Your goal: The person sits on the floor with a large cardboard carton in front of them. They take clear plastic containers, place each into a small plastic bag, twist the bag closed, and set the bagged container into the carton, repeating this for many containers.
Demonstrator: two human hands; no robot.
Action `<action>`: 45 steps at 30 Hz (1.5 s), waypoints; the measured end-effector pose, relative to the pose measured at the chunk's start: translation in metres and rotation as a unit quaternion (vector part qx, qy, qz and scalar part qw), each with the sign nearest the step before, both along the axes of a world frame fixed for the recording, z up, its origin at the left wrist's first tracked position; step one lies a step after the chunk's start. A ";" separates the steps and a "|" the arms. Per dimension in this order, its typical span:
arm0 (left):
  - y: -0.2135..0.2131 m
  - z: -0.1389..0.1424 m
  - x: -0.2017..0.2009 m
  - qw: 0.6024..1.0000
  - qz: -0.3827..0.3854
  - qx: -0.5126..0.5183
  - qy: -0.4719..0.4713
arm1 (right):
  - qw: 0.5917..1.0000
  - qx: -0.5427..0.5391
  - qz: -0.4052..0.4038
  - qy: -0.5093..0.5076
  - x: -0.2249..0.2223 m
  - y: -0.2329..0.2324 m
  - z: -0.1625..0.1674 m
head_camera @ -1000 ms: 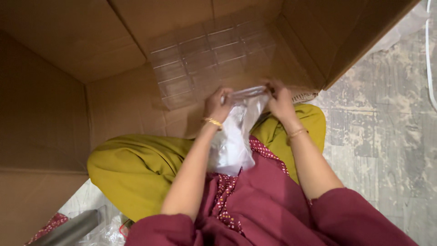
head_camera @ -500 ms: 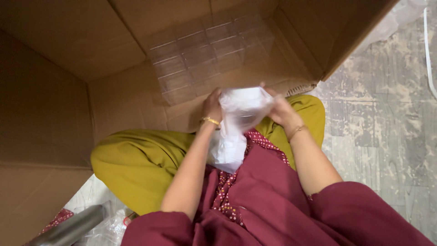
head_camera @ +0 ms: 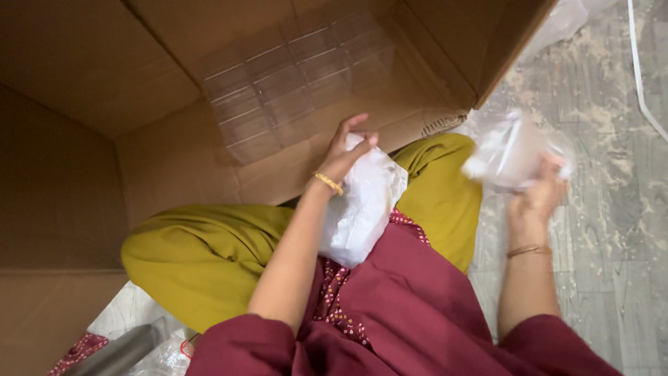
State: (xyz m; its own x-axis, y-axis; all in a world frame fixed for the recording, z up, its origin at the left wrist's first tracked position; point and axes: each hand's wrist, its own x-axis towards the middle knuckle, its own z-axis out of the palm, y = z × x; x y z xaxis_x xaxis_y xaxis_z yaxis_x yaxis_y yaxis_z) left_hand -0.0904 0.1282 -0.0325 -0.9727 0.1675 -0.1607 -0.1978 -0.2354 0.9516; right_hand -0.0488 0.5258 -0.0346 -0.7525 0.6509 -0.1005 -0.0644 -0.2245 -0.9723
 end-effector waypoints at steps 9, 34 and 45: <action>-0.007 -0.017 0.002 0.995 0.039 0.071 -0.058 | 0.998 -0.059 -0.002 -0.022 -0.073 0.055 -0.003; -0.044 -0.043 0.028 0.988 0.151 0.017 0.027 | 0.817 0.304 0.490 -0.024 -0.040 -0.260 0.045; -0.144 -0.041 0.029 0.992 0.096 0.000 -0.081 | 0.788 -0.367 0.494 -0.008 -0.084 -0.260 0.008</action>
State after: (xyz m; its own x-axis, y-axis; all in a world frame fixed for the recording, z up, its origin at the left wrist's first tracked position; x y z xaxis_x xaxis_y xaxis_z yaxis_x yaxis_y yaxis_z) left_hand -0.0618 -0.0158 -0.0735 -0.9484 -0.0178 -0.3167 -0.2990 -0.2837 0.9111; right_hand -0.1325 0.2657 -0.0269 -0.8505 -0.4895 -0.1924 0.5054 -0.6592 -0.5568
